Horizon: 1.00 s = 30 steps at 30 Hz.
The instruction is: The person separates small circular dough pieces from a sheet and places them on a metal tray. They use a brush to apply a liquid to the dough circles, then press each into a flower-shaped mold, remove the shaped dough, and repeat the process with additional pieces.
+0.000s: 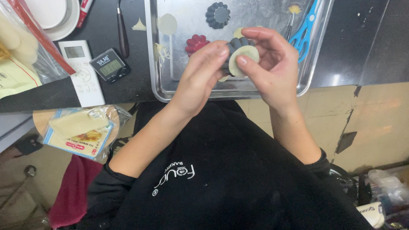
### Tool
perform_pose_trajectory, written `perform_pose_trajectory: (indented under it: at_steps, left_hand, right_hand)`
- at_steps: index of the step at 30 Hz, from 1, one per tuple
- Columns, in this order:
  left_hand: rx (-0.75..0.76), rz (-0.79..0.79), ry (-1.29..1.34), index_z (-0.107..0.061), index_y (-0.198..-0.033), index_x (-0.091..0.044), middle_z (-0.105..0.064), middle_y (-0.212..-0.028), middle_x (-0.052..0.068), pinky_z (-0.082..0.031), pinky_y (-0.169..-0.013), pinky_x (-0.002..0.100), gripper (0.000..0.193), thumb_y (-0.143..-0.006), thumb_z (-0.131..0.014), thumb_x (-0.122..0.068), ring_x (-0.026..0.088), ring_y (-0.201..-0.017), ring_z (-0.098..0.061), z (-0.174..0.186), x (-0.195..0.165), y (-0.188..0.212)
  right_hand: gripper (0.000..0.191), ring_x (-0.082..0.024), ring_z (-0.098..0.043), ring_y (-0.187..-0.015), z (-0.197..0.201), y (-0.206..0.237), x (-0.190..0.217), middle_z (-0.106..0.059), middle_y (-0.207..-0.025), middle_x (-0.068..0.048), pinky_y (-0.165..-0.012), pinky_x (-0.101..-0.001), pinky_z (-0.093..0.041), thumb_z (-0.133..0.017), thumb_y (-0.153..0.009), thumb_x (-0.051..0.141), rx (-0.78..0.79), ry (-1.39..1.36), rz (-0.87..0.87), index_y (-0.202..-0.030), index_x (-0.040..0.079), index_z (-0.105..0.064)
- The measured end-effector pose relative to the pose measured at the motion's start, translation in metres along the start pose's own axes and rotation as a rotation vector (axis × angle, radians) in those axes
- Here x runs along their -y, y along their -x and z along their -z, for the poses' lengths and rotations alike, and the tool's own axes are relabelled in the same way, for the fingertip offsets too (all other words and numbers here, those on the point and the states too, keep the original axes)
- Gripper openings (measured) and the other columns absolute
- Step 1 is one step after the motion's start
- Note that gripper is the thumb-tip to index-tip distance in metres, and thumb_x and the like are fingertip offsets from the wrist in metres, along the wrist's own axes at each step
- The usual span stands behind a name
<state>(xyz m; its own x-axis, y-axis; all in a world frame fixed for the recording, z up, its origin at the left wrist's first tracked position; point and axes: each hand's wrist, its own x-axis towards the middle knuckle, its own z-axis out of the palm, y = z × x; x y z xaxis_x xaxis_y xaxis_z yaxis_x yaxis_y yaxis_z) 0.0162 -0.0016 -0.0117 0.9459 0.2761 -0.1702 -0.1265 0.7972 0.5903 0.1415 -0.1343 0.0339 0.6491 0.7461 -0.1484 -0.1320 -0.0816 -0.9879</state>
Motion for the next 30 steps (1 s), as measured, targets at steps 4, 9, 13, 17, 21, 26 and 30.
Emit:
perform_pose_trajectory:
  at_steps: [4, 9, 13, 17, 21, 26, 30]
  left_hand:
    - [-0.088, 0.041, 0.199, -0.059, -0.129, -0.001, -0.063, -0.125, 0.008, -0.050, -0.103, 0.037, 0.030, -0.110, -0.052, -0.023, 0.017, -0.118, -0.059, 0.005, 0.001, 0.000]
    - [-0.091, 0.035, 0.162, -0.058, -0.131, 0.000, -0.062, -0.126, 0.008, -0.050, -0.105, 0.038, 0.031, -0.110, -0.054, -0.022, 0.017, -0.120, -0.059, 0.007, 0.004, 0.000]
    - [-0.126, 0.040, 0.160, -0.059, -0.130, 0.000, -0.062, -0.124, 0.007, -0.051, -0.104, 0.037, 0.031, -0.107, -0.057, -0.021, 0.016, -0.119, -0.060, 0.007, 0.003, -0.001]
    - [-0.038, 0.020, -0.007, -0.061, -0.126, 0.001, -0.068, -0.115, 0.008, -0.051, -0.096, 0.030, 0.029, -0.106, -0.066, -0.018, 0.013, -0.108, -0.063, 0.005, -0.001, -0.003]
    - [-0.073, -0.004, -0.161, -0.061, -0.123, 0.000, -0.069, -0.111, 0.005, -0.053, -0.089, 0.025, 0.031, -0.098, -0.073, -0.014, 0.009, -0.103, -0.065, 0.002, -0.003, -0.005]
    - [-0.053, -0.026, -0.166, -0.062, -0.121, 0.001, -0.070, -0.110, 0.006, -0.054, -0.090, 0.024, 0.028, -0.099, -0.073, -0.012, 0.009, -0.102, -0.066, 0.004, -0.004, -0.004]
    - [-0.049, -0.006, -0.165, -0.062, -0.121, 0.001, -0.069, -0.109, 0.005, -0.054, -0.087, 0.023, 0.027, -0.099, -0.073, -0.011, 0.008, -0.099, -0.065, 0.005, -0.005, -0.002]
  right_hand:
    - [0.051, -0.016, -0.063, -0.122, 0.000, -0.004, 0.006, -0.061, -0.132, -0.009, -0.104, -0.0293, -0.054, -0.075, -0.094, -0.006, 0.119, -0.090, -0.016, -0.139, -0.005, -0.052]
    - [0.039, -0.019, -0.068, -0.113, 0.012, -0.009, 0.002, -0.067, -0.124, -0.013, -0.101, -0.0293, -0.055, -0.071, -0.100, -0.006, 0.090, -0.178, -0.088, -0.137, -0.010, -0.059]
    - [0.042, -0.020, -0.068, -0.114, 0.013, -0.009, -0.004, -0.067, -0.124, -0.014, -0.099, -0.0290, -0.055, -0.073, -0.099, -0.005, 0.121, -0.182, -0.067, -0.138, -0.009, -0.057]
    - [0.048, -0.020, -0.067, -0.116, 0.014, -0.010, -0.005, -0.066, -0.129, -0.013, -0.099, -0.0290, -0.055, -0.074, -0.095, -0.006, 0.158, -0.216, -0.073, -0.139, -0.009, -0.055]
    - [0.050, -0.021, -0.067, -0.120, 0.016, -0.011, -0.006, -0.065, -0.130, -0.014, -0.107, -0.0289, -0.054, -0.070, -0.096, -0.005, 0.190, -0.355, -0.096, -0.143, -0.009, -0.056]
    - [0.052, -0.021, -0.066, -0.118, 0.014, -0.008, -0.011, -0.064, -0.127, -0.013, -0.102, -0.0287, -0.053, -0.071, -0.095, -0.010, 0.198, -0.310, -0.074, -0.145, -0.010, -0.055]
    - [0.051, -0.020, -0.066, -0.117, 0.013, -0.008, -0.011, -0.065, -0.127, -0.014, -0.101, -0.0286, -0.053, -0.070, -0.094, -0.011, 0.189, -0.297, -0.078, -0.143, -0.009, -0.056]
